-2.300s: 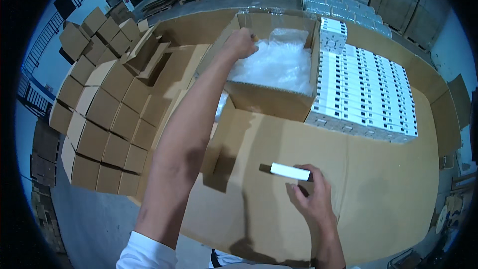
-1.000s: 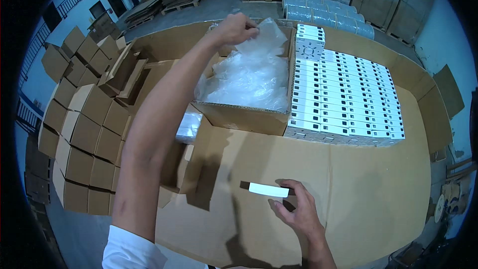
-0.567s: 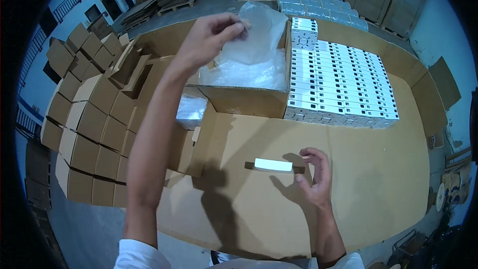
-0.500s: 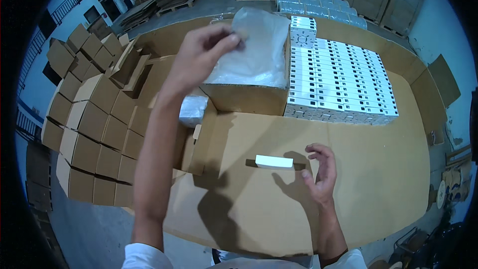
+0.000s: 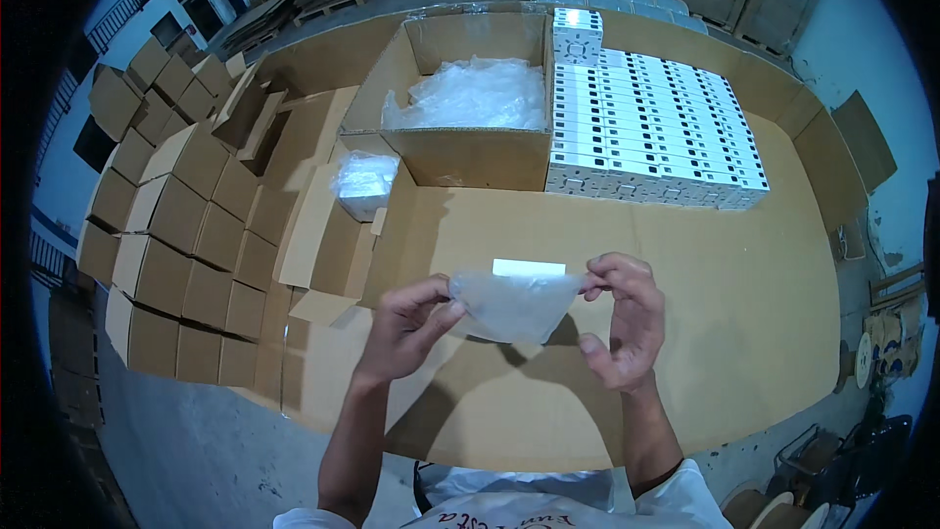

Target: Place white boxes into clear plastic bags and then into cardboard shipping boxes.

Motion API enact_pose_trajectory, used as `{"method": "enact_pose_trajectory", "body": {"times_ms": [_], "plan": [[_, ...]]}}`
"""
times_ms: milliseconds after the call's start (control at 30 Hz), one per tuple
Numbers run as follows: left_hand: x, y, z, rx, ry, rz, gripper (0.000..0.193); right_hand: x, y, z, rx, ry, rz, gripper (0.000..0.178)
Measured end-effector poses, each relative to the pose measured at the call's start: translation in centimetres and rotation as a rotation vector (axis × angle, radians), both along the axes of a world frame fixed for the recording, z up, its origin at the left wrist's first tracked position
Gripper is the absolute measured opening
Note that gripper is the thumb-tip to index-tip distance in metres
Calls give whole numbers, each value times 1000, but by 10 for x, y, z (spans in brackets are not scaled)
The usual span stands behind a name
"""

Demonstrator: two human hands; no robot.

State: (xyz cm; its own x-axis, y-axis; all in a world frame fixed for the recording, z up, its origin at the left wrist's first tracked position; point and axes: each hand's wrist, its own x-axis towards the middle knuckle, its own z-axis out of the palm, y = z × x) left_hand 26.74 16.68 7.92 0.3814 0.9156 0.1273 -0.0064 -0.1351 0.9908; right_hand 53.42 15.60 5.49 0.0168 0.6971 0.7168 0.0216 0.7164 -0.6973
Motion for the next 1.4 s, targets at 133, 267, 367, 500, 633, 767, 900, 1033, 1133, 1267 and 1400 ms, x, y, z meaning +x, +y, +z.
{"method": "enact_pose_trajectory", "body": {"times_ms": [133, 267, 367, 500, 633, 767, 900, 1033, 1133, 1267, 1400], "plan": [[11, -19, -33, -59, -41, 32, 12, 5, -11, 1, -51, -264, -67, 49], [16, -27, -51, -150, -126, 31, 14, 4, -15, -1, -159, -315, -63, 41], [15, -30, -62, -177, -116, 40, 15, 0, -18, 1, -226, -337, -78, 37], [14, -29, -69, -176, -100, 72, 17, -1, -19, 0, -301, -386, -94, 30], [9, -27, -75, -156, -81, 83, 16, -7, -16, -12, -301, -388, -66, 24], [2, -31, -87, -250, -45, 130, 19, -11, -16, -19, -234, -419, -53, 19], [1, -43, -86, -292, -35, 230, 32, -15, -15, -21, -220, -461, -15, 15], [14, -42, -69, 342, 236, 540, 38, -17, -19, -27, -258, -458, 33, 17], [16, -41, -46, 752, 384, 543, 39, -18, -20, -31, -315, -473, 66, 19], [19, -47, -40, 913, 505, 297, 39, -24, -25, -31, -316, -460, 92, 16], [15, -54, -47, 895, 524, 264, 42, -26, -27, -27, -366, -402, 140, 13]]}}
